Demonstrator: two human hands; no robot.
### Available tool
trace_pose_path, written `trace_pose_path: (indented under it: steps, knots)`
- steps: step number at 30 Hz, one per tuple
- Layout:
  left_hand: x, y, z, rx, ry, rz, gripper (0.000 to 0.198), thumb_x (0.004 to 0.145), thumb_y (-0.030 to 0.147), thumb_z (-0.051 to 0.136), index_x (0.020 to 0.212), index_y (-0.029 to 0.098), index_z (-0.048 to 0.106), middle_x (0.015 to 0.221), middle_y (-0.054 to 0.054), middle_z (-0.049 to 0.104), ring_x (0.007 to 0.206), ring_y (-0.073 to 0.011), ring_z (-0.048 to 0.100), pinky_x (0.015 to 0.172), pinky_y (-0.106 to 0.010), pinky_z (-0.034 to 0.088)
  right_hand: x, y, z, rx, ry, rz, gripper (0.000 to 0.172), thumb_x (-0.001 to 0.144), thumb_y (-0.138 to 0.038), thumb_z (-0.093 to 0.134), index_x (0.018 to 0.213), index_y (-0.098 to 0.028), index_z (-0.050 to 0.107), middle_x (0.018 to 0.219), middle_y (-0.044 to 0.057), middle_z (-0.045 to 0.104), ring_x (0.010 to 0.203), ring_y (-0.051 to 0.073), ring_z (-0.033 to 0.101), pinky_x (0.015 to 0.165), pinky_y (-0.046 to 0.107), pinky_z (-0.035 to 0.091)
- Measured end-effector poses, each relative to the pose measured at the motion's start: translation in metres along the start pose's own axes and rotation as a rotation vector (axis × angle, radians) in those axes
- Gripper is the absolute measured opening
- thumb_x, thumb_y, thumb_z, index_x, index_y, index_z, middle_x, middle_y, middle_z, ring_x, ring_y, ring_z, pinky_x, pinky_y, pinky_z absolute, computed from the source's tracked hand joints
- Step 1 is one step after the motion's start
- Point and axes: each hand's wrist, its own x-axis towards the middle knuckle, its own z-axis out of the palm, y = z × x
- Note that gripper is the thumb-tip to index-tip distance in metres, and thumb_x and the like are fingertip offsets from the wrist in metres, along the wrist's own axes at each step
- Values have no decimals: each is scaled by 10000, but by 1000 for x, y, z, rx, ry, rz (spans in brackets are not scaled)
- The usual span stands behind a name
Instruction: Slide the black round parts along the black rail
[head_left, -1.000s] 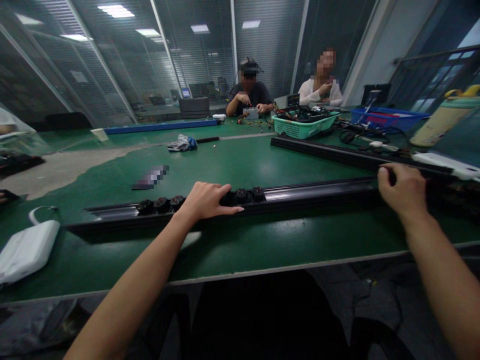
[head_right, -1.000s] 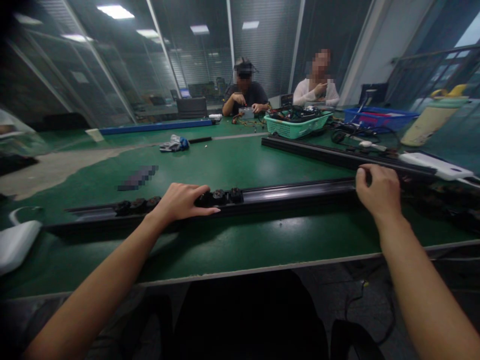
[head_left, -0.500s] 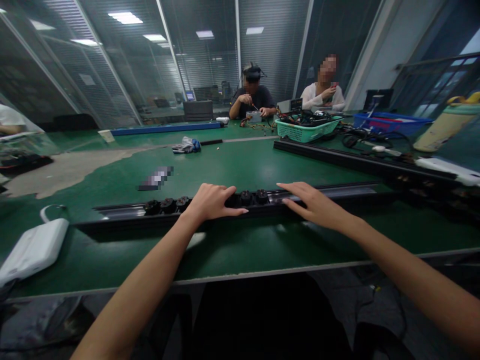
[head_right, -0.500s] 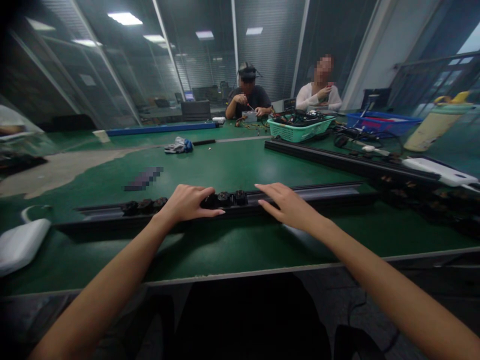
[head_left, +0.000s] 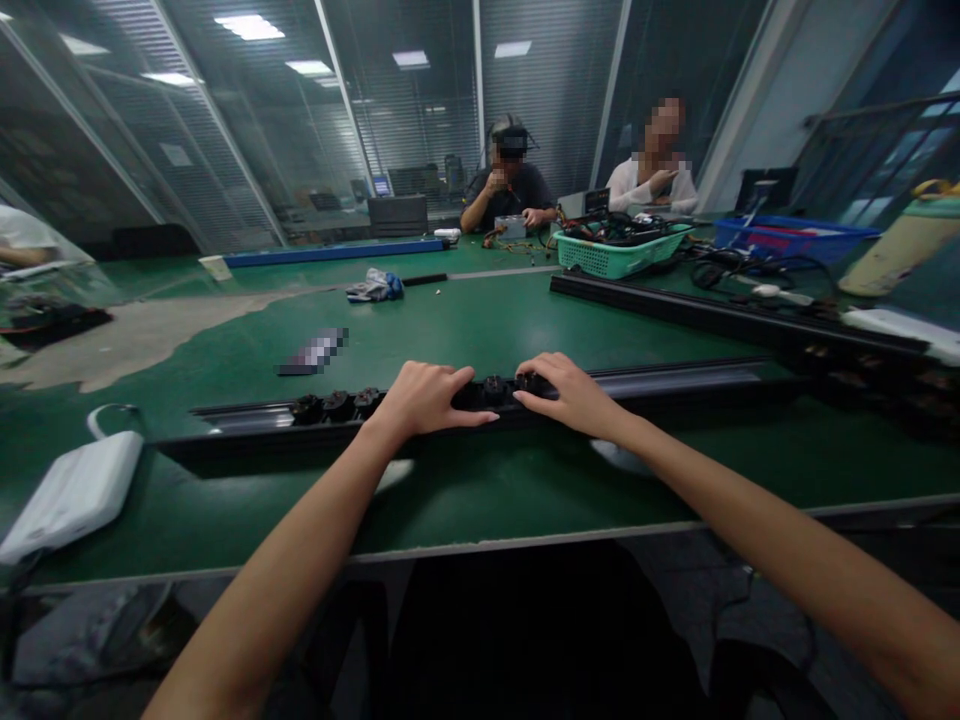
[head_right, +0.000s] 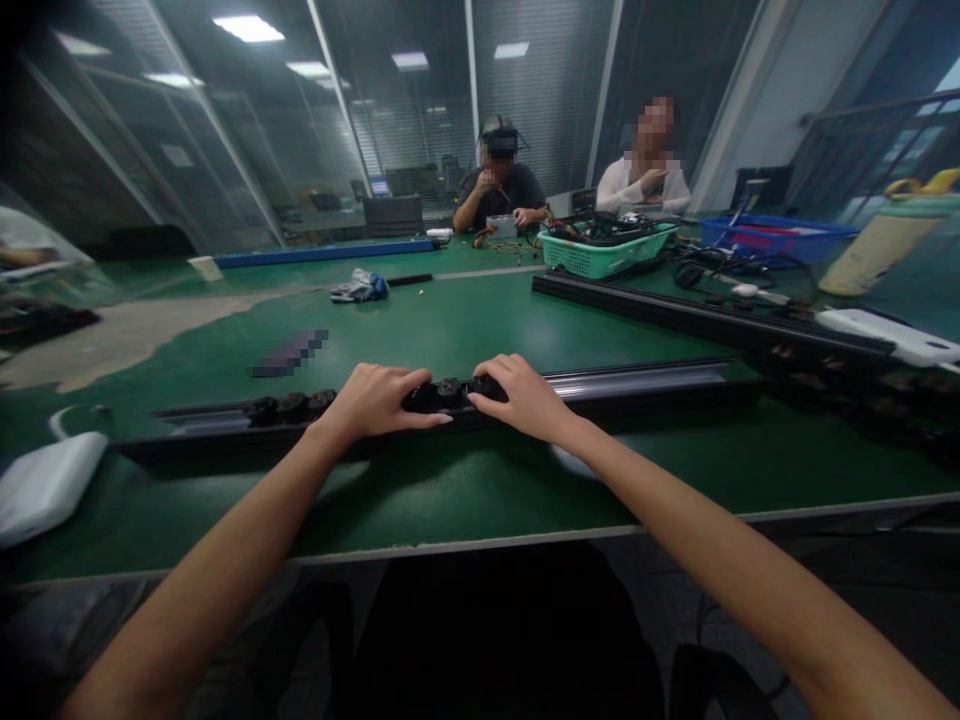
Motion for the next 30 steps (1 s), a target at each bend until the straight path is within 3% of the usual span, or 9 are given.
trace_pose_path:
  steps: [7,23,30]
  knots:
    - [0,1,0,0,-6,6,769,777,853,269,941,196,632,834,-116,720,715,-251,660,542,-293,217,1,1,1,17,14,20,254,882,-433,544,1063,-266,608,1067,69,618,1035,264,516,936,454,414]
    - [0,1,0,-4,14,1,760,775,850,290,937,191,633,815,-102,718,685,-221,645,545,-289,207,2,0,3,-23,8,29,247,888,-377,537,1049,-201,602,1057,92,613,1012,241,508,935,395,403]
    - [-1,1,0,-5,31,8,755,778,851,277,888,190,626,795,-105,714,674,-232,642,540,-295,187,-4,0,2,-135,74,13,314,891,-437,540,1089,-211,631,1058,118,528,1020,257,452,933,419,395]
